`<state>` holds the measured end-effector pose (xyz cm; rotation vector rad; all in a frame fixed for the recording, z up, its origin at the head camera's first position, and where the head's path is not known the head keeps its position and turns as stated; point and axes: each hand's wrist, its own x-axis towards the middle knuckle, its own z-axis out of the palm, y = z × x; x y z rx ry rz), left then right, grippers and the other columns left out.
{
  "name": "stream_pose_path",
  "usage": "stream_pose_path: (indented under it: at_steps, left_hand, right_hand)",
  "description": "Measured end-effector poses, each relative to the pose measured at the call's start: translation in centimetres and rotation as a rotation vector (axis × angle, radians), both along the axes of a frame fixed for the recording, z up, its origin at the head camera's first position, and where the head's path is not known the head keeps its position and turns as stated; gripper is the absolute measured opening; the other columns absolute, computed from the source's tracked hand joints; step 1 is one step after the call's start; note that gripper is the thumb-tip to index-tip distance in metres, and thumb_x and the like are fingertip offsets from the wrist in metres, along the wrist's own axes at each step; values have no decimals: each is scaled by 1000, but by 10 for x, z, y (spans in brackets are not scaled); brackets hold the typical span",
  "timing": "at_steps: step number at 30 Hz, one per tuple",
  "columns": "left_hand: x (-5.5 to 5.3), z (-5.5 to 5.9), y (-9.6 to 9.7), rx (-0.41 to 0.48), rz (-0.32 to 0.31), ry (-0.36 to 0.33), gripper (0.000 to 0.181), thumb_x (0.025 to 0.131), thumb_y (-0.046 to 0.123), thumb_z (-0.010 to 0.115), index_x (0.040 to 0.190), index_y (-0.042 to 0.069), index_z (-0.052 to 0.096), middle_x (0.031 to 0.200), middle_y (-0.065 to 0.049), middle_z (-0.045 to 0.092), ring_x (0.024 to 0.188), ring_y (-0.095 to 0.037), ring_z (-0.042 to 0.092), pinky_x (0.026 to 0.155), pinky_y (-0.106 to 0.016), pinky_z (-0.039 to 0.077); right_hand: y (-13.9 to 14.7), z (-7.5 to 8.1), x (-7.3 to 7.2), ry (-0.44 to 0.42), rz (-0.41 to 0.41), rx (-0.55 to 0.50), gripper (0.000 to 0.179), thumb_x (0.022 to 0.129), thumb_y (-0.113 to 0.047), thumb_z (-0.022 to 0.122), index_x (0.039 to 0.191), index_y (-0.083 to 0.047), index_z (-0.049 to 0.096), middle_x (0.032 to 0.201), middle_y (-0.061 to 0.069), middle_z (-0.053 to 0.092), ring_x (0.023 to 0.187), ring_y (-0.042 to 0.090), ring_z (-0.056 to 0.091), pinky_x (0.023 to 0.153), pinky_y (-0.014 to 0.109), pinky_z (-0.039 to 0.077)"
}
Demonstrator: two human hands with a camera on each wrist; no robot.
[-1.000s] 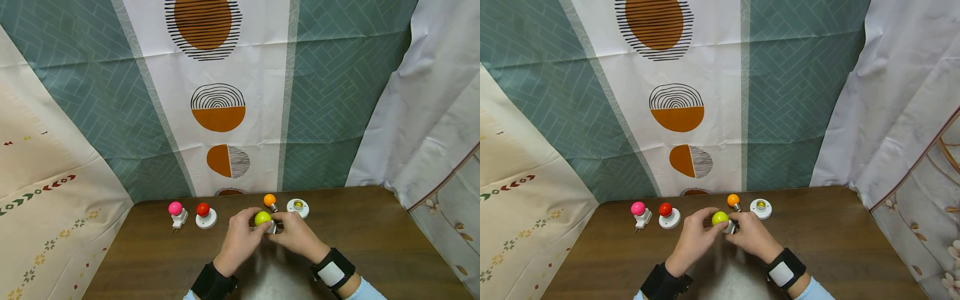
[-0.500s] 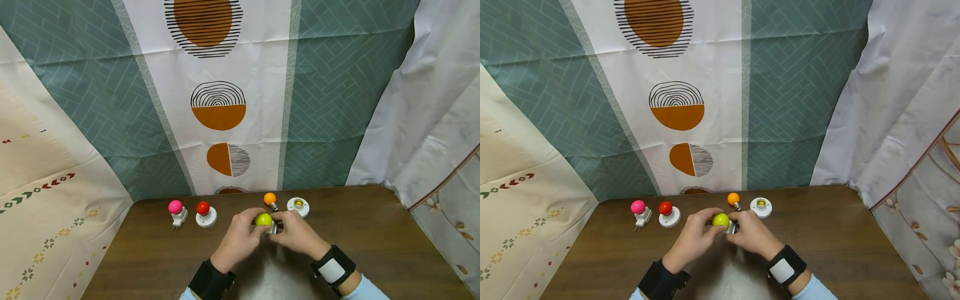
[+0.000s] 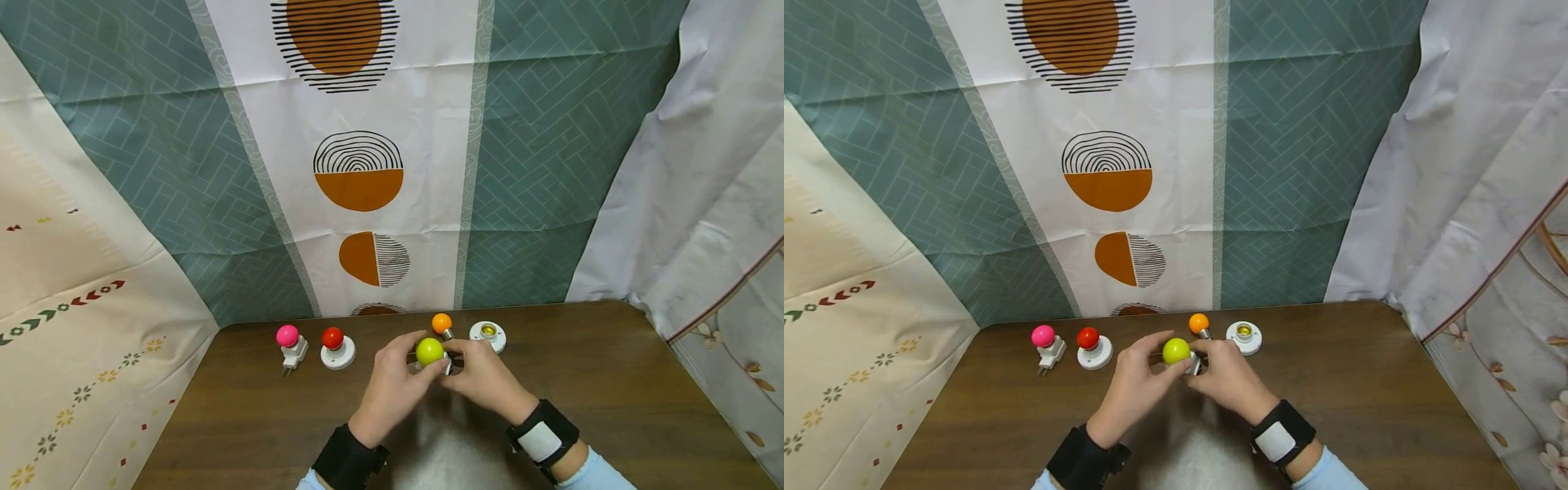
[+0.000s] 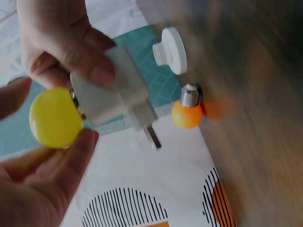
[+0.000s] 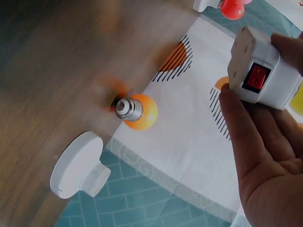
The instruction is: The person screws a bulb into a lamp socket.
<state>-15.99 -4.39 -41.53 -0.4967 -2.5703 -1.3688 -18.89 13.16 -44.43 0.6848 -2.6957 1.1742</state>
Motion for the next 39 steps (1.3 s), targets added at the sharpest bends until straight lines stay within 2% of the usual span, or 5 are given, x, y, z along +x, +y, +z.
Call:
stream_pose_path:
  at_steps: [12, 19, 24, 31, 39]
  left_hand:
    - [0, -1, 4, 11, 131, -3, 41, 77, 39, 74, 109, 15, 64, 102, 2, 66, 86, -9, 63, 76, -28, 56]
    - [1, 1, 4, -16, 66, 31, 34, 78, 29, 75, 105, 11, 65, 97, 3, 67, 82, -9, 61, 74, -30, 56]
    - [1, 1, 0, -57, -21, 47, 33, 80, 22, 74, 109, 11, 63, 101, 2, 65, 82, -8, 60, 72, -20, 53]
    - [-3, 2, -9, -115, -161, 46, 35, 83, 18, 71, 116, 14, 60, 108, 3, 63, 89, -7, 59, 77, -22, 53]
    - [-2, -1, -7, 12, -47, -13, 53, 80, 33, 74, 125, 14, 57, 119, -3, 63, 96, -10, 64, 79, -22, 54]
  right_hand:
    - [-5, 0, 3, -14, -38, -31, 34, 64, -24, 84, 94, -20, 68, 78, -14, 62, 67, 14, 57, 57, 17, 46]
    - [-5, -3, 3, 23, -34, 8, 33, 62, -23, 84, 92, -19, 69, 78, -14, 64, 65, 11, 57, 54, 16, 45]
    - [-3, 0, 2, 41, -2, 30, 31, 63, -24, 83, 90, -19, 69, 77, -14, 64, 64, 8, 58, 54, 16, 45]
    - [2, 5, 1, -32, 63, 27, 32, 65, -22, 81, 94, -18, 69, 81, -12, 66, 62, 8, 58, 53, 17, 48]
    - [0, 4, 0, -9, 6, 18, 32, 65, -24, 82, 93, -16, 69, 78, -12, 64, 65, 9, 58, 55, 17, 47]
